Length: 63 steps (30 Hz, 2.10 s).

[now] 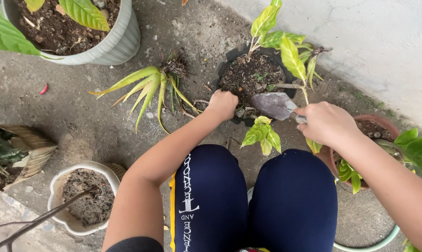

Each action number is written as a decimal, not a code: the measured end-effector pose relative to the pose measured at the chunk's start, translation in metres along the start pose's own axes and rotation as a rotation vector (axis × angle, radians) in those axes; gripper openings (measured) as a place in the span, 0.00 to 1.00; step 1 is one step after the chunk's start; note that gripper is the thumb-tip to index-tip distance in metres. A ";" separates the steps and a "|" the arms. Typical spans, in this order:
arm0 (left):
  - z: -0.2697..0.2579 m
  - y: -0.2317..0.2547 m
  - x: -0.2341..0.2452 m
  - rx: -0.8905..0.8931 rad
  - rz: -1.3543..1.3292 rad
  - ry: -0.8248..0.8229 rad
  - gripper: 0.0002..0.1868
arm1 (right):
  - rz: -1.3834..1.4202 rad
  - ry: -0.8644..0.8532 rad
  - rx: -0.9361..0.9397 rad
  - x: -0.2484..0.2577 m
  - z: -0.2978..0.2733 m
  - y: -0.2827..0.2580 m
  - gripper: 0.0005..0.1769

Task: Loosening the soil in a potted plant using a hand trowel to improve aeration.

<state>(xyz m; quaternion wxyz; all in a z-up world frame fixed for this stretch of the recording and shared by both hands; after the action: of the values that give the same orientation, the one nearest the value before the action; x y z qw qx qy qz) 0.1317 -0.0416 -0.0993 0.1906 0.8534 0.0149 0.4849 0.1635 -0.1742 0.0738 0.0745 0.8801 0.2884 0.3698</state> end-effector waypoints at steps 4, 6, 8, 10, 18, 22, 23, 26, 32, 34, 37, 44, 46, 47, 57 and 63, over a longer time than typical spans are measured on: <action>0.004 0.009 0.002 -0.025 0.080 -0.030 0.04 | -0.001 -0.023 0.004 0.001 -0.001 -0.010 0.24; 0.017 0.012 -0.009 -0.099 0.198 -0.048 0.06 | 0.012 -0.015 -0.013 0.001 0.002 -0.011 0.24; 0.030 0.006 -0.022 -0.138 0.211 0.062 0.02 | 0.076 0.048 0.035 0.006 -0.002 -0.012 0.23; 0.033 0.008 -0.019 -0.175 0.221 0.172 0.04 | 0.137 0.110 0.082 0.009 0.002 -0.015 0.23; 0.007 -0.006 0.025 -0.017 -0.063 0.408 0.09 | 0.195 0.121 0.078 -0.009 0.034 -0.017 0.23; -0.016 0.001 0.095 -0.097 -0.087 0.632 0.08 | 0.202 0.150 0.098 -0.005 0.026 -0.020 0.23; -0.019 -0.009 0.093 0.022 -0.034 0.528 0.07 | 0.190 0.145 0.113 -0.001 0.019 -0.021 0.22; -0.024 -0.068 0.048 0.244 0.088 0.355 0.07 | 0.131 0.164 0.147 0.017 0.000 -0.019 0.20; -0.075 -0.076 0.040 0.363 0.288 0.378 0.03 | -0.071 0.266 0.228 0.047 -0.025 -0.022 0.18; -0.080 -0.046 0.061 0.308 0.457 0.529 0.05 | -0.091 0.301 0.261 0.061 -0.038 -0.029 0.17; -0.052 -0.016 0.057 0.095 0.218 0.490 0.08 | -0.158 0.311 0.285 0.073 -0.066 -0.042 0.15; 0.000 0.023 0.028 -0.114 -0.128 0.159 0.14 | -0.470 0.185 0.094 0.031 -0.038 -0.041 0.16; 0.013 0.025 0.014 -0.133 -0.121 0.065 0.18 | -0.466 0.149 0.058 0.031 -0.038 -0.039 0.17; 0.015 0.025 0.005 -0.108 -0.097 -0.027 0.11 | -0.450 0.141 0.057 0.031 -0.038 -0.039 0.17; 0.019 0.026 0.005 -0.029 -0.074 -0.022 0.11 | -0.334 0.126 -0.093 0.048 -0.045 -0.012 0.15; 0.015 0.023 0.015 0.016 -0.127 0.013 0.07 | -0.313 0.099 -0.046 0.042 -0.037 -0.014 0.08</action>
<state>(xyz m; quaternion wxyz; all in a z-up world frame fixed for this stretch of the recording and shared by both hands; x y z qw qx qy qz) 0.1481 -0.0640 -0.0862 0.2144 0.8489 0.0742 0.4773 0.1552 -0.1415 0.1211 0.1372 0.8031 0.4167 0.4032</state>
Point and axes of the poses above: each hand's wrist, its own z-axis towards the middle knuckle, its own x-axis out of the back of the hand, y = z × x, the point moved 10 cm from there along z, towards the middle knuckle, and after that the axes turned 15 degrees about -x, right-handed, at the moved point
